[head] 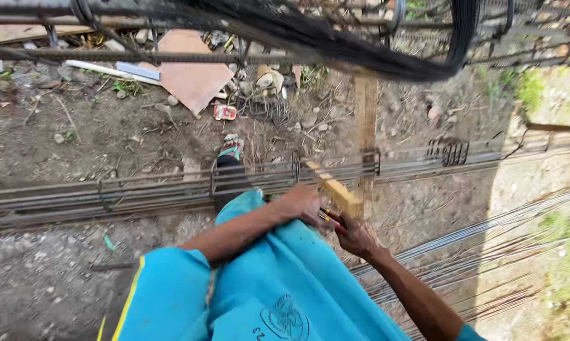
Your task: The person uses pliers to twist and secure wire ties around the intersections of a rebar grid. They repeatedly grab wire ties, loop them around the steel bars, and tighten them to fasten the structure together.
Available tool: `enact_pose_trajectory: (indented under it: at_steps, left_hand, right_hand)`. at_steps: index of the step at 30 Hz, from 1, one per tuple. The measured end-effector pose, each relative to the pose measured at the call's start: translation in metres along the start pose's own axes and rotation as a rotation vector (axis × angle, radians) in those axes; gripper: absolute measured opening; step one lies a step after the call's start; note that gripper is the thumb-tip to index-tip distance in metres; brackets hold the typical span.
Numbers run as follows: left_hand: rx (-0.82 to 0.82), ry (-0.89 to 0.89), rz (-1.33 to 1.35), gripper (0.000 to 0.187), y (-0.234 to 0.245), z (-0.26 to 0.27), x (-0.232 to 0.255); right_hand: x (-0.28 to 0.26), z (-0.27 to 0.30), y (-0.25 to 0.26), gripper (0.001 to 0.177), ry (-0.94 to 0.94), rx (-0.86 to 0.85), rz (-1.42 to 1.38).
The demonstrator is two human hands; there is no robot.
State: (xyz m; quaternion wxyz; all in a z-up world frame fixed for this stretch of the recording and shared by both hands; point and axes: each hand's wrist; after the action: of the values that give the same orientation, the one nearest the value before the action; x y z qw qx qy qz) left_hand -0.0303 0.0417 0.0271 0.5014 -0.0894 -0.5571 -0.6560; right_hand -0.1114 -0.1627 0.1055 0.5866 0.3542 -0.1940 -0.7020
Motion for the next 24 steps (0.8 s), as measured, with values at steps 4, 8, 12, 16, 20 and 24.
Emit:
enact_pose_trajectory:
  at_steps: [4,8,12,16,20,24]
  left_hand:
    - [-0.069,0.147,0.068,0.053,-0.018,0.047,0.016]
    - [0.079,0.129,0.053,0.056,-0.027,0.083,0.045]
    - [0.216,0.033,-0.043,0.062,0.000,0.120,0.092]
    - [0.258,-0.045,-0.114,0.057,-0.016,0.118,0.107]
    - [0.411,0.034,-0.032,0.039,-0.002,0.137,0.123]
    - [1.014,0.383,0.738,0.026,-0.021,0.152,0.125]
  right_hand:
    - [-0.054,0.048,0.009,0.028,0.075,0.109,0.072]
    - [-0.036,0.070,-0.008,0.040,0.119,0.096,-0.082]
    - [-0.015,0.071,0.004,0.039,0.167,-0.465,-0.430]
    - [0.047,0.052,-0.062,0.021,0.201,-0.729,-0.935]
    - [0.013,0.082,-0.075,0.027,0.156,-0.524,-0.923]
    - [-0.007,0.094,-0.052,0.040,0.235,-0.400,-1.065]
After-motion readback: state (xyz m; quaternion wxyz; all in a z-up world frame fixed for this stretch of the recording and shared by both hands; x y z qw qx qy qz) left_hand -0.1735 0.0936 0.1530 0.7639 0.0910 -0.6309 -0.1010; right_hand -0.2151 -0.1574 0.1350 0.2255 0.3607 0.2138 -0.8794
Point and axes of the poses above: each hand's wrist, its own z-axis away from the middle knuckle, its own y-axis out of the back of the hand, x = y × z, and after that the axes turned 4 degrees about -x, right-handed
